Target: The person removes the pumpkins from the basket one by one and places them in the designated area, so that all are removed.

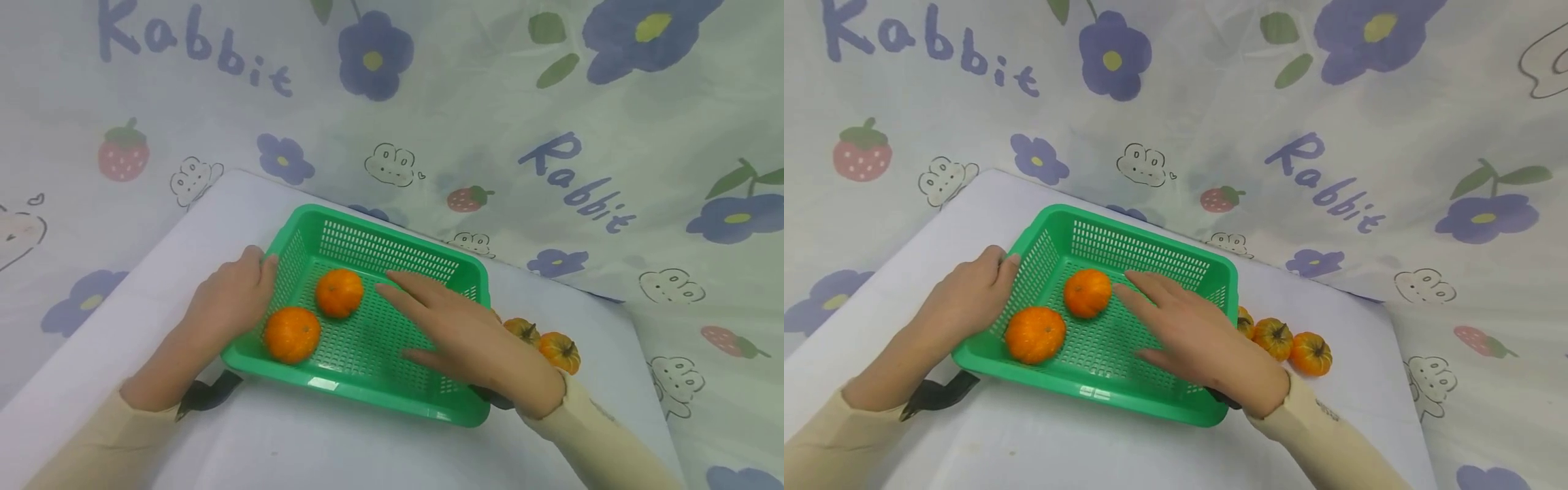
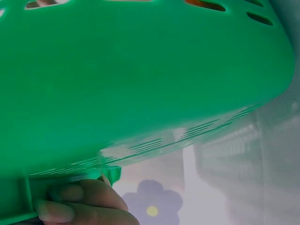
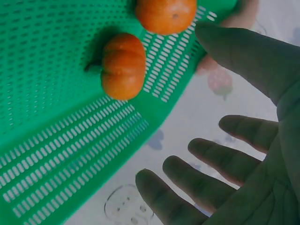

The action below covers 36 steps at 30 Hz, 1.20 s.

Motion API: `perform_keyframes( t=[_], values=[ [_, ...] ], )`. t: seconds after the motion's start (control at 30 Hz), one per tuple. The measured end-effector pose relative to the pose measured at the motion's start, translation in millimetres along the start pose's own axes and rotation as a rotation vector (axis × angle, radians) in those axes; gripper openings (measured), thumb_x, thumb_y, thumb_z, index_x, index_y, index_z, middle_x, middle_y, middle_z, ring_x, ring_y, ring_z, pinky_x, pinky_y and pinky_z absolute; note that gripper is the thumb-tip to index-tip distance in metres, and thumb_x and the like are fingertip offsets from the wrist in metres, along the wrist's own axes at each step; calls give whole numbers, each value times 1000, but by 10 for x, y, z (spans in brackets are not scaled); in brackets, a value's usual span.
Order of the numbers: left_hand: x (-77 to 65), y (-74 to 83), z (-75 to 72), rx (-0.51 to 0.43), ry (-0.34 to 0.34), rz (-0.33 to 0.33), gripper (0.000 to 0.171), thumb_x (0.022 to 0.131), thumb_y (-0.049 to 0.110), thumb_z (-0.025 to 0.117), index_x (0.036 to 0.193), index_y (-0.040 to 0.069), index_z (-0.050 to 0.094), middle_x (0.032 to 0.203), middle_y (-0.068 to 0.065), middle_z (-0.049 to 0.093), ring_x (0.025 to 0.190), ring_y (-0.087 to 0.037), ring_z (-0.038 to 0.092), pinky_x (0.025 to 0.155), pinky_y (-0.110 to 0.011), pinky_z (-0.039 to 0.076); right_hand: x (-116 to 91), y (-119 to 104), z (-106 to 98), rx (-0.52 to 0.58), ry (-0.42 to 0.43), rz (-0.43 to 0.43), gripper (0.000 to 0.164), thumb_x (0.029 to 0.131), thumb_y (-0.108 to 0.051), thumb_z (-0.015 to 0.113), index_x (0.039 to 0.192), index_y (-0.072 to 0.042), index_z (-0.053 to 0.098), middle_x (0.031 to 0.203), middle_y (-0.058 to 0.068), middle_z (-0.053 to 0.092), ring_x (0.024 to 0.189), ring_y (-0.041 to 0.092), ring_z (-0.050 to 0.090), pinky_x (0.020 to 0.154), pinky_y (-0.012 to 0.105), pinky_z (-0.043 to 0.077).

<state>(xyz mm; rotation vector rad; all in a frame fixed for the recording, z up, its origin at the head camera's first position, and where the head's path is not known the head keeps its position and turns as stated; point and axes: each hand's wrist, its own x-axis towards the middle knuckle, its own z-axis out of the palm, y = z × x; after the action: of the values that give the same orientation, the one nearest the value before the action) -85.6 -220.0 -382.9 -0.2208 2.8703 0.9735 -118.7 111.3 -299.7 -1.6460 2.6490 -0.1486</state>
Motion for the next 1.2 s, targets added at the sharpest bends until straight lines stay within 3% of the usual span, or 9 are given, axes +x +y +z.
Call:
perform_keyframes(
  t=[0.13,0.37,0.53,0.73,0.87,1.0,1.2],
  values=[
    [6,16,-2,9,3,1,53,114,45,21,118,-3,43,74,-13,48,63,-30,52,52,-39,42,253,3,52,-8,-67,-17,96,85,-36,90,162,-17,36,169,6,29,153,25,32,117,44,37],
    [-20,1,6,-3,2,-20,56,113,46,20,120,-5,43,74,-14,49,63,-30,52,51,-39,43,733,17,187,-29,-201,-7,101,84,-40,90,164,-21,31,171,5,24,154,25,29,109,42,47],
    [-17,-13,24,0,4,-23,55,113,46,20,120,-4,43,74,-14,50,62,-29,52,51,-38,43,962,33,375,-52,-298,-4,102,84,-39,90,164,-20,30,171,6,23,153,28,31,107,40,48],
    [1,12,16,5,10,-5,54,114,45,21,120,-4,43,74,-13,50,60,-28,52,49,-38,43,1101,43,626,-159,-320,-37,96,85,-33,91,161,-18,35,169,9,28,145,32,41,96,38,55],
    [-5,28,3,5,7,-7,54,114,45,22,121,-5,43,74,-13,50,61,-28,52,50,-38,43,1130,65,763,-179,-283,-42,79,92,-17,83,158,-18,40,165,10,33,137,33,49,90,38,57],
    [-1,37,8,3,2,-14,56,114,45,21,124,-6,43,74,-14,51,62,-29,53,51,-38,43,1158,123,836,-105,-273,-5,70,95,-4,73,157,-19,43,158,8,42,124,31,58,87,38,58],
    [20,26,4,5,-8,-15,57,113,46,21,125,-6,43,75,-14,50,62,-29,52,51,-39,43,1218,244,865,53,-311,64,71,96,-17,77,157,-17,42,144,4,55,114,22,62,92,35,55]
  ],
)
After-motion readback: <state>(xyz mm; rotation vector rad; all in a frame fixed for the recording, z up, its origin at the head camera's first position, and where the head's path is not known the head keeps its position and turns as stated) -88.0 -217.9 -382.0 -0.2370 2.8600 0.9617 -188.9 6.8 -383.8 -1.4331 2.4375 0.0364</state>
